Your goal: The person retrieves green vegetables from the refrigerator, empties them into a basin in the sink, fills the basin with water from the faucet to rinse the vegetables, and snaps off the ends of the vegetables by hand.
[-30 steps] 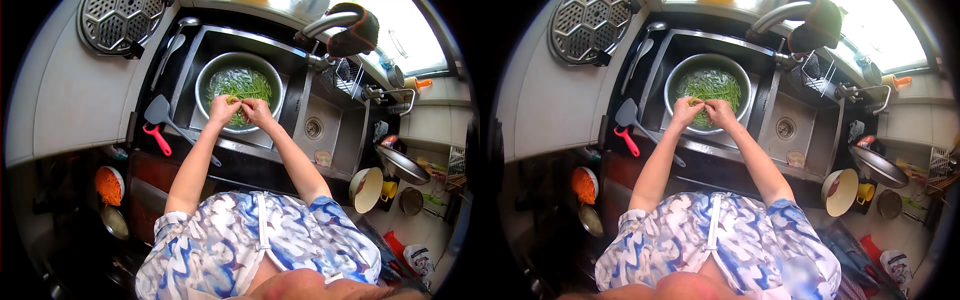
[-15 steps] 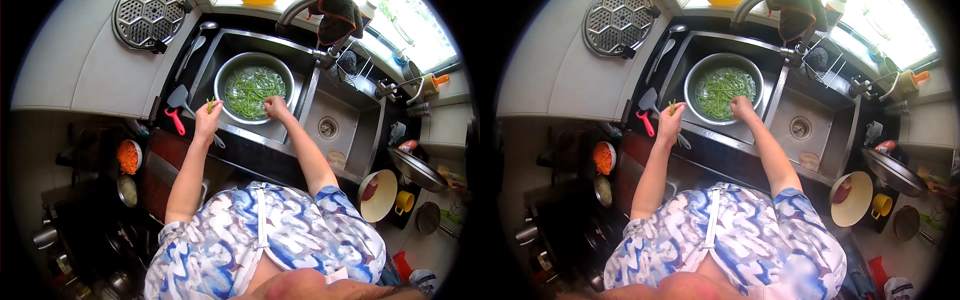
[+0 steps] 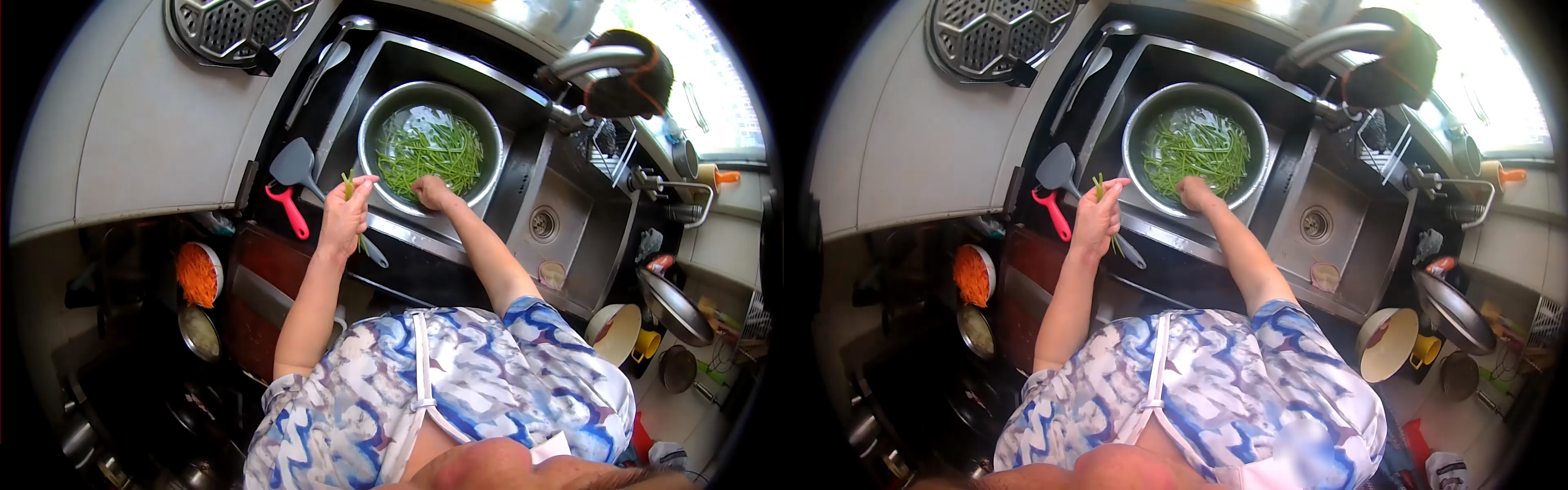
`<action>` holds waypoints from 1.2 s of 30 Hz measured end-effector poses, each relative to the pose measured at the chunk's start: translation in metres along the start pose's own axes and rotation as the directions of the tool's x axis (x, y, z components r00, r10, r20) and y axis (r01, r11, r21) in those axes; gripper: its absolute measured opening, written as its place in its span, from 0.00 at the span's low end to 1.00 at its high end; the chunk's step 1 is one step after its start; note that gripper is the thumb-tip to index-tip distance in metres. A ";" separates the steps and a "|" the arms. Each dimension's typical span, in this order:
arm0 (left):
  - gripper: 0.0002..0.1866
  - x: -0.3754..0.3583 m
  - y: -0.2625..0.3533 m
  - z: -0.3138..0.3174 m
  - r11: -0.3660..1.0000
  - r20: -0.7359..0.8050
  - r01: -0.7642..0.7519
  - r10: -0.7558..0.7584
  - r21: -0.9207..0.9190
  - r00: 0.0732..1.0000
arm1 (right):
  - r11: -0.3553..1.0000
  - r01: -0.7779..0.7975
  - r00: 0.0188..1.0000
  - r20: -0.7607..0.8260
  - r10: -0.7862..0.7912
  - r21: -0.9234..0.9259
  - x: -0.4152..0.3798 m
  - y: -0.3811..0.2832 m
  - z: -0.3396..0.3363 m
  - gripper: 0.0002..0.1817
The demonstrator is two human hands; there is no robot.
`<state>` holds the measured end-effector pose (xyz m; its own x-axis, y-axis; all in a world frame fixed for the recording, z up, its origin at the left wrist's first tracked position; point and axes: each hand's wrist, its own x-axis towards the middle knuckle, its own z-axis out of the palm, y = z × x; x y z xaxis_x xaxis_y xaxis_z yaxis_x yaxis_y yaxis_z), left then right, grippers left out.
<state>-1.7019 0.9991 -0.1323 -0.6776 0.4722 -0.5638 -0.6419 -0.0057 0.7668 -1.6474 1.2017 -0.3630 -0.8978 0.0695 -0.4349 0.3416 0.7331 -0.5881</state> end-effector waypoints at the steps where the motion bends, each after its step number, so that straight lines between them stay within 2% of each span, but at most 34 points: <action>1: 0.10 0.002 0.002 -0.004 1.000 0.028 0.008 -0.007 -0.020 1.000 | 1.000 -0.004 1.000 0.010 0.004 -0.005 0.007 -0.004 0.005 0.09; 3: 0.11 0.009 0.005 -0.010 0.998 0.038 0.022 -0.020 -0.056 0.999 | 0.997 -0.074 0.997 -0.033 0.073 -0.031 0.018 -0.005 0.017 0.09; 4: 0.10 0.011 0.007 -0.011 0.998 0.042 0.015 -0.013 -0.053 0.999 | 0.978 -0.210 0.976 -0.055 0.210 0.005 0.025 -0.005 0.025 0.08; 5: 0.10 0.013 0.007 -0.012 0.999 0.045 0.007 -0.005 -0.050 0.999 | 0.977 -0.212 0.977 -0.042 0.211 -0.010 0.027 -0.001 0.030 0.08; 7: 0.10 0.021 0.003 -0.013 0.999 0.039 0.005 -0.003 -0.053 0.999 | 0.937 -0.336 0.940 -0.101 0.327 -0.094 0.018 -0.017 0.017 0.09; 11: 0.10 0.030 -0.002 -0.012 0.999 0.046 0.036 -0.035 -0.021 0.998 | 0.924 -0.356 0.934 -0.059 0.352 -0.136 0.016 -0.015 0.015 0.10; 13: 0.09 0.033 -0.005 -0.011 0.998 0.055 0.060 -0.059 -0.018 0.997 | 0.985 -0.169 0.977 0.123 0.173 -0.038 0.018 -0.008 0.007 0.11; 15: 0.09 0.035 -0.007 -0.009 0.997 0.061 0.076 -0.075 -0.008 0.995 | 0.989 -0.136 0.989 0.070 0.133 0.053 0.008 -0.013 -0.001 0.09; 17: 0.09 0.036 -0.009 -0.006 0.996 0.059 0.088 -0.088 0.010 0.994 | 0.968 -0.225 0.932 -0.264 0.247 0.110 0.004 -0.033 -0.005 0.08; 18: 0.09 0.036 -0.011 -0.004 0.996 0.063 0.086 -0.087 0.019 0.994 | 0.972 -0.204 0.918 -0.323 0.231 0.114 0.008 -0.034 -0.002 0.07; 19: 0.09 0.036 -0.013 -0.002 0.996 0.063 0.085 -0.086 0.029 0.994 | 0.972 -0.203 0.915 -0.329 0.232 0.121 0.011 -0.034 0.000 0.07; 21: 0.09 0.035 -0.015 0.002 0.996 0.059 0.077 -0.080 0.050 0.995 | 0.948 -0.317 0.902 -0.311 0.299 -0.007 0.019 -0.034 0.005 0.08; 23: 0.09 0.032 -0.015 0.005 0.996 0.048 0.073 -0.075 0.059 0.996 | 0.939 -0.343 0.905 -0.272 0.327 -0.009 0.032 -0.024 0.016 0.10; 25: 0.09 0.032 -0.013 0.004 0.995 0.036 0.059 -0.062 0.080 0.997 | 0.969 -0.231 0.958 -0.152 0.243 0.087 0.026 -0.028 0.002 0.08; 26: 0.09 0.034 -0.013 0.004 0.995 0.025 0.055 -0.057 0.079 0.998 | 0.963 -0.180 0.933 -0.276 0.232 0.201 0.021 -0.033 -0.001 0.08; 27: 0.09 0.036 -0.013 0.006 0.996 0.018 0.051 -0.052 0.073 0.998 | 0.963 -0.187 0.931 -0.279 0.237 0.193 0.018 -0.037 -0.009 0.08; 28: 0.08 0.041 -0.016 0.008 0.997 0.003 0.020 -0.020 0.079 1.000 | 0.929 -0.058 0.931 -0.317 0.183 0.365 0.014 -0.041 -0.020 0.08; 29: 0.08 0.046 -0.021 0.010 0.987 -0.004 -0.086 0.087 0.137 0.996 | 0.852 0.081 0.921 -0.365 0.133 0.517 0.011 -0.046 -0.033 0.09; 30: 0.08 0.052 -0.026 0.012 0.962 -0.012 -0.187 0.193 0.198 0.981 | 0.835 0.189 0.905 -0.422 0.056 0.517 0.004 -0.052 -0.047 0.09; 31: 0.08 0.057 -0.032 0.014 0.917 -0.010 -0.299 0.313 0.264 0.950 | 0.838 0.188 0.904 -0.424 0.056 0.512 -0.006 -0.061 -0.063 0.09; 32: 0.08 0.054 -0.029 0.020 0.917 -0.008 -0.301 0.314 0.263 0.949 | 0.765 0.257 0.907 -0.421 0.020 0.591 -0.018 -0.072 -0.078 0.08; 34: 0.10 0.047 -0.017 0.032 0.637 0.047 -0.415 0.511 0.649 0.858 | 0.564 0.351 0.913 -0.408 -0.027 0.747 -0.050 -0.103 -0.110 0.07; 35: 0.10 0.045 -0.012 0.037 0.630 0.054 -0.421 0.516 0.653 0.855 | 0.560 0.360 0.909 -0.416 -0.029 0.746 -0.059 -0.109 -0.116 0.07; 36: 0.11 0.042 -0.007 0.041 0.515 0.126 -0.523 0.620 0.680 0.775 | 0.489 0.326 0.930 -0.366 -0.013 0.810 -0.068 -0.111 -0.122 0.07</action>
<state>-1.7108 1.0548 -0.1491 -0.8774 0.4735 0.0773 0.2676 0.3493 0.8980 -1.6576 1.1981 -0.1853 -0.9416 0.3029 -0.1472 0.0996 -0.1670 -0.9809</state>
